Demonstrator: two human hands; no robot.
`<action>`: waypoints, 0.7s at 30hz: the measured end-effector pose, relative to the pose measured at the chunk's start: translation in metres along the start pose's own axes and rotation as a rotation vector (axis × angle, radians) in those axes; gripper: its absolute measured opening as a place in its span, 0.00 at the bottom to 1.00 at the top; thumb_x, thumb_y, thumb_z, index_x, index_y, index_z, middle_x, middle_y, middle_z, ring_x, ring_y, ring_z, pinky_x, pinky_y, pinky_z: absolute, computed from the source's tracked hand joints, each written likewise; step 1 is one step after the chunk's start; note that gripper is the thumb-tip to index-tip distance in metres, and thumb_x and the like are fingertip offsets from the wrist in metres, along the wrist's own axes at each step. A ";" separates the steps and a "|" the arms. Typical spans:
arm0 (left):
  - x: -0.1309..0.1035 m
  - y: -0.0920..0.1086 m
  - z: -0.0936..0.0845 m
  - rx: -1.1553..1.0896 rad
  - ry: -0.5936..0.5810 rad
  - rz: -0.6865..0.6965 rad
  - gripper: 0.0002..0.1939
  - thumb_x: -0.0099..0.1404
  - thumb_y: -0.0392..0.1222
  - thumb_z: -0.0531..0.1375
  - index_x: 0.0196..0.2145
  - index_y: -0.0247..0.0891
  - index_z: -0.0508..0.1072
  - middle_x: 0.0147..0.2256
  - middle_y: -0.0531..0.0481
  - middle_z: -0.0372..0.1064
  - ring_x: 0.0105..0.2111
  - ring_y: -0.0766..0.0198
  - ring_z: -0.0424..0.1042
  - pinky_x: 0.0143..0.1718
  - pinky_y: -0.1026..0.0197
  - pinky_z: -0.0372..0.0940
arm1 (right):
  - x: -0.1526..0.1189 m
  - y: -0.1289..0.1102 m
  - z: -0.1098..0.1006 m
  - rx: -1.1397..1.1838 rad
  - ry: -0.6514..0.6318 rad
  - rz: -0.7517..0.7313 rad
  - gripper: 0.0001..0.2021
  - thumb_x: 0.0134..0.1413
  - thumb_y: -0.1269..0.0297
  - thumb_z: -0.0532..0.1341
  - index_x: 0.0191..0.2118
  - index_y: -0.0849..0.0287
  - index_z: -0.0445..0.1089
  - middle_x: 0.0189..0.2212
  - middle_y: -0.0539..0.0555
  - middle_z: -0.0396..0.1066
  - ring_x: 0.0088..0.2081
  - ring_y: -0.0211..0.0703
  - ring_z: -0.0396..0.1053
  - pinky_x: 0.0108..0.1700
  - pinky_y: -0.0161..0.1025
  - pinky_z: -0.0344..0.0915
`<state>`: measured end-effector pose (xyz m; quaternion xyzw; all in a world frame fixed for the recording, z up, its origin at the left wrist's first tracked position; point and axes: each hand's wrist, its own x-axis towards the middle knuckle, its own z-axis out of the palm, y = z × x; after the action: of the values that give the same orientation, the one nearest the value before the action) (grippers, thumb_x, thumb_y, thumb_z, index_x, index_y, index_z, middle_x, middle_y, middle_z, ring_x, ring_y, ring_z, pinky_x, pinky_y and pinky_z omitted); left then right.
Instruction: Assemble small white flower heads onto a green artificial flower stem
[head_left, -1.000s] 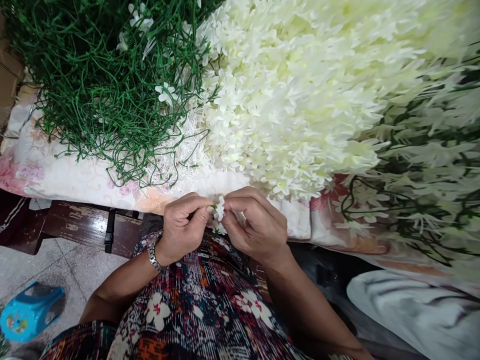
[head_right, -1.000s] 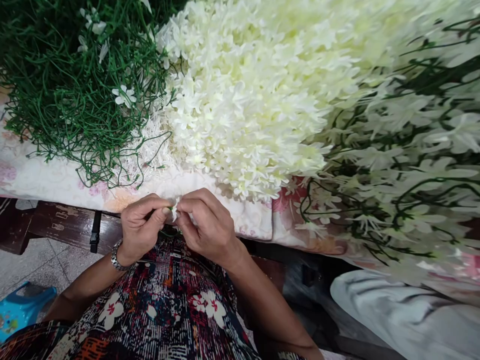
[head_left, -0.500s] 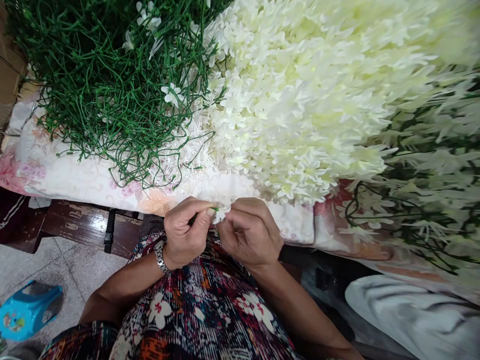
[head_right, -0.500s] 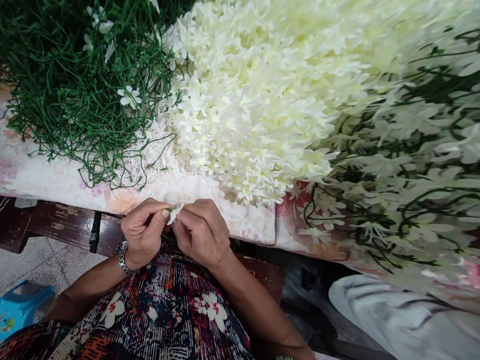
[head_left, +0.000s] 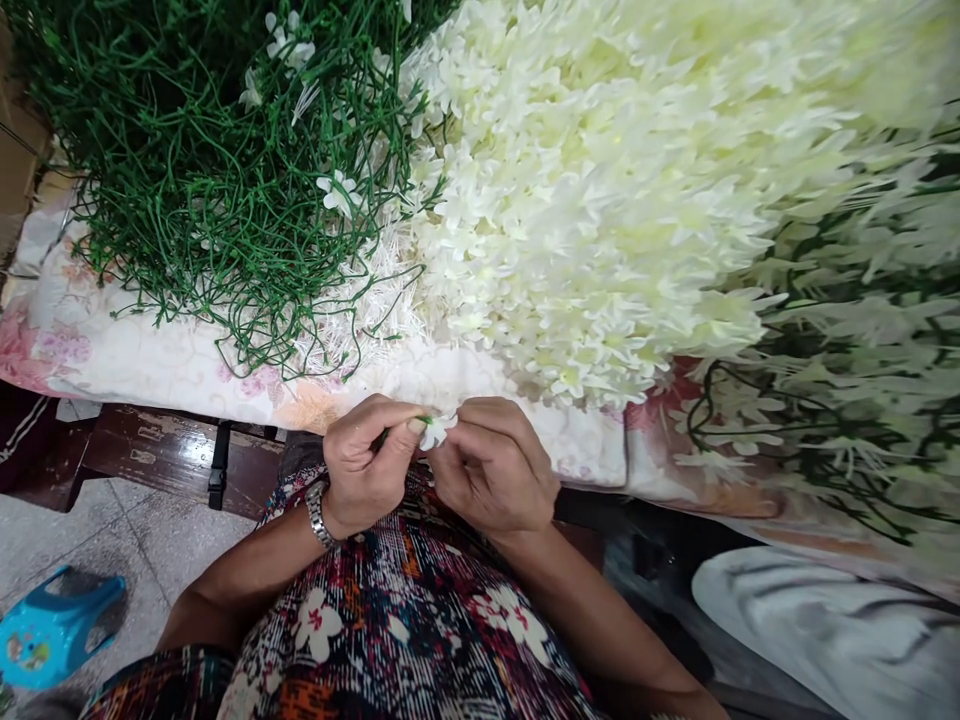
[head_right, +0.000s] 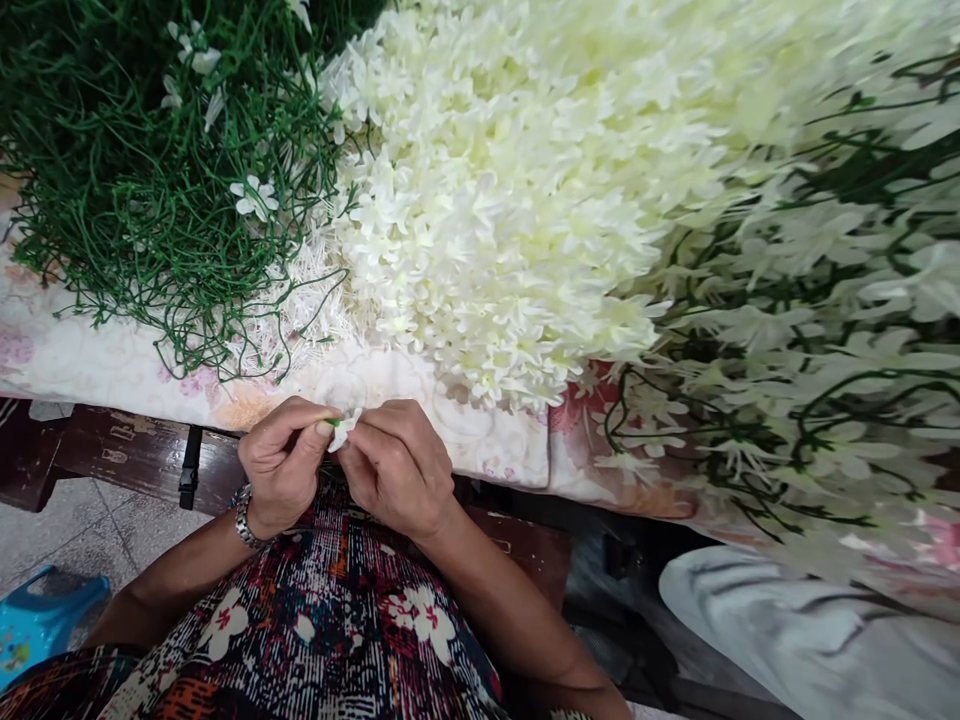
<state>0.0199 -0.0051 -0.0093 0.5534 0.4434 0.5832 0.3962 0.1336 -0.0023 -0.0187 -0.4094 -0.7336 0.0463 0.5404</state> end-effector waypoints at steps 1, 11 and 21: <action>0.001 0.000 -0.001 -0.007 -0.015 0.003 0.07 0.56 0.30 0.55 0.32 0.35 0.72 0.25 0.52 0.67 0.25 0.72 0.64 0.27 0.68 0.59 | 0.000 0.000 0.000 -0.002 -0.005 0.003 0.13 0.38 0.80 0.60 0.34 0.61 0.63 0.28 0.53 0.65 0.31 0.38 0.63 0.30 0.38 0.66; 0.004 0.000 -0.005 0.030 -0.120 0.012 0.06 0.57 0.31 0.55 0.31 0.34 0.71 0.21 0.54 0.62 0.22 0.72 0.62 0.23 0.68 0.59 | 0.010 -0.001 -0.009 0.015 -0.128 0.081 0.12 0.38 0.81 0.58 0.32 0.60 0.62 0.26 0.52 0.63 0.28 0.36 0.63 0.27 0.34 0.64; 0.006 0.002 -0.005 0.139 -0.154 0.088 0.06 0.57 0.30 0.54 0.30 0.33 0.70 0.20 0.54 0.60 0.21 0.72 0.59 0.23 0.67 0.56 | 0.011 0.001 -0.016 0.121 -0.196 0.158 0.12 0.39 0.81 0.57 0.32 0.61 0.63 0.27 0.52 0.64 0.29 0.35 0.64 0.27 0.33 0.63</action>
<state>0.0143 -0.0007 -0.0057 0.6415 0.4264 0.5236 0.3640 0.1463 -0.0009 -0.0043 -0.4261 -0.7441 0.1728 0.4847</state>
